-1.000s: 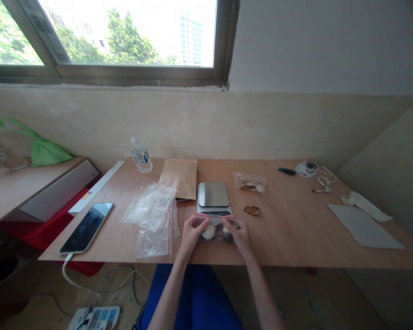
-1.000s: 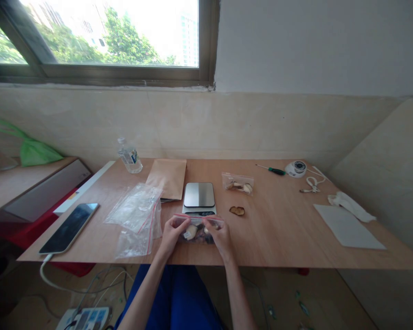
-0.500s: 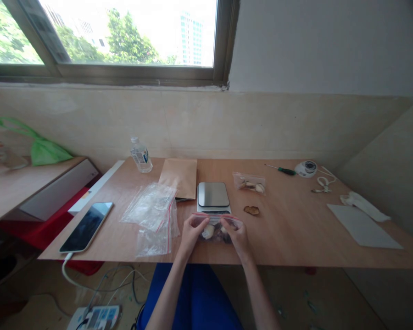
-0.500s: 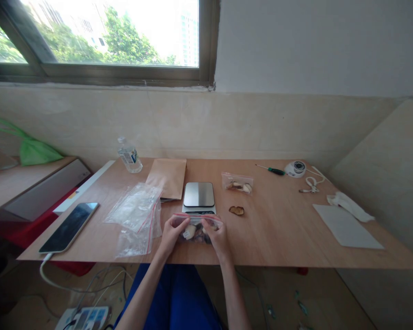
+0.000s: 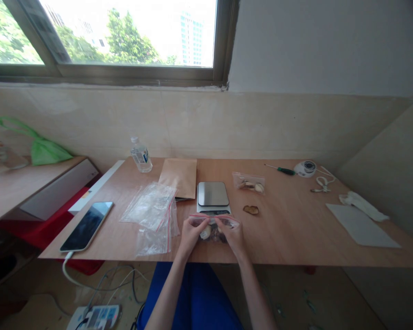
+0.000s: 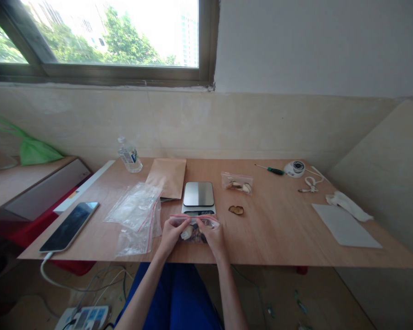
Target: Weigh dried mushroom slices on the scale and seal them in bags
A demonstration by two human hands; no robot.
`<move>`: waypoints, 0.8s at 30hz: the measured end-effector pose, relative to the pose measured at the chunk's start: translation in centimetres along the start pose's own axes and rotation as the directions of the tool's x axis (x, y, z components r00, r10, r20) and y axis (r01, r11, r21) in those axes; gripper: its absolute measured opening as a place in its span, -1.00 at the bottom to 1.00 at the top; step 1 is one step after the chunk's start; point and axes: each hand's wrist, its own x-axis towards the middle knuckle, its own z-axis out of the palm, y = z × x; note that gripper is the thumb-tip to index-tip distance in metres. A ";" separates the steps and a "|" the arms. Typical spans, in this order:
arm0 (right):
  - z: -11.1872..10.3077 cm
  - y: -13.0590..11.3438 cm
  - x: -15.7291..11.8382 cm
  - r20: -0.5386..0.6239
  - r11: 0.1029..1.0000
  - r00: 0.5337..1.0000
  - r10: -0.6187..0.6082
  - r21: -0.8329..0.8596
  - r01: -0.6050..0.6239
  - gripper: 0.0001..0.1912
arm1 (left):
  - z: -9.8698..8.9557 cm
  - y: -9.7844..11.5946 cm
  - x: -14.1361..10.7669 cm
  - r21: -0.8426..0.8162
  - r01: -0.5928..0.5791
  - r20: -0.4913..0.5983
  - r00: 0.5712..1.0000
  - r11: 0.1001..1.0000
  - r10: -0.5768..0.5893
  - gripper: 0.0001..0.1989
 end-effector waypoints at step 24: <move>1.2 0.8 0.0 -0.067 0.993 0.993 -0.100 -0.070 0.095 -0.82 | 0.4 0.2 -0.3 0.019 -0.089 -0.023 0.996 0.996 0.089 -0.76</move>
